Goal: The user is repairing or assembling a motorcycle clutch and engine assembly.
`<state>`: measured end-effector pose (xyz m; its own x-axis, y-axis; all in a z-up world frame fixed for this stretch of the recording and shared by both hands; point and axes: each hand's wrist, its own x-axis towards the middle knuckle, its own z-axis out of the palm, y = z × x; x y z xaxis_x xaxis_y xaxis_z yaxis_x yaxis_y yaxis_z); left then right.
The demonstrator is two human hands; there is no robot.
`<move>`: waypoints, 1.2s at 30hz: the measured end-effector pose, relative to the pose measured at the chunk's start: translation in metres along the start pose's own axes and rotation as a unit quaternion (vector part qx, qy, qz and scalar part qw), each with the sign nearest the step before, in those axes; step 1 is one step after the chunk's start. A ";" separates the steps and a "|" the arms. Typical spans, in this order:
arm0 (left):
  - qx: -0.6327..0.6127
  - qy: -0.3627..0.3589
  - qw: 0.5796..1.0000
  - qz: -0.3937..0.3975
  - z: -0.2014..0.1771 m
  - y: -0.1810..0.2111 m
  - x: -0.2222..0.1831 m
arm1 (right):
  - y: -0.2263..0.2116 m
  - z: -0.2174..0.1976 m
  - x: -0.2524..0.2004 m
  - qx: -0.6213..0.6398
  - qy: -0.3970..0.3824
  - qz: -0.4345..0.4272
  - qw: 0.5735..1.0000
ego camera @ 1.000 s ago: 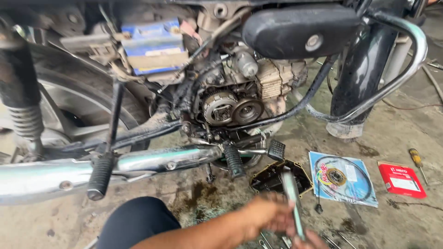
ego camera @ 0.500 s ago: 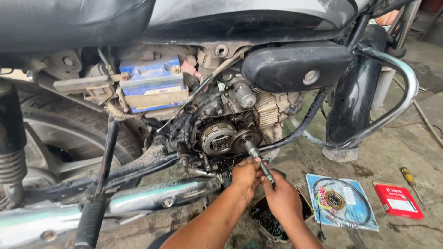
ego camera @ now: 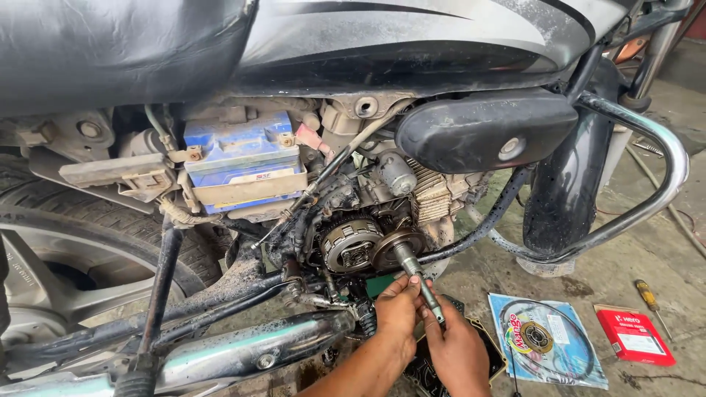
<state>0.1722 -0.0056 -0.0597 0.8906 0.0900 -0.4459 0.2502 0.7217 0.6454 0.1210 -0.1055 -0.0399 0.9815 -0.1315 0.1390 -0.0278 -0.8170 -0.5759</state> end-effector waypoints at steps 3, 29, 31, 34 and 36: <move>-0.009 -0.011 1.000 -0.003 0.001 0.002 -0.001 | -0.003 -0.009 0.002 -0.010 0.009 -0.027 1.000; 0.124 -0.093 0.985 -0.081 -0.017 -0.001 0.020 | 0.092 0.076 0.053 0.517 -0.147 0.153 0.829; 0.111 -0.102 0.986 -0.073 -0.021 -0.013 0.028 | 0.080 0.059 0.047 0.392 -0.132 0.125 0.902; 0.096 -0.113 0.987 -0.060 -0.019 -0.011 0.030 | 0.044 0.025 0.037 0.131 -0.091 0.076 0.984; 0.093 -0.113 0.987 -0.062 -0.015 -0.006 0.019 | 0.036 0.019 0.032 0.000 -0.068 0.063 0.996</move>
<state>0.1816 0.0023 -0.0817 0.9055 -0.1619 -0.3922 0.4092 0.5779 0.7061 0.1552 -0.1278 -0.0716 0.9868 -0.1556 -0.0438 -0.1519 -0.7995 -0.5812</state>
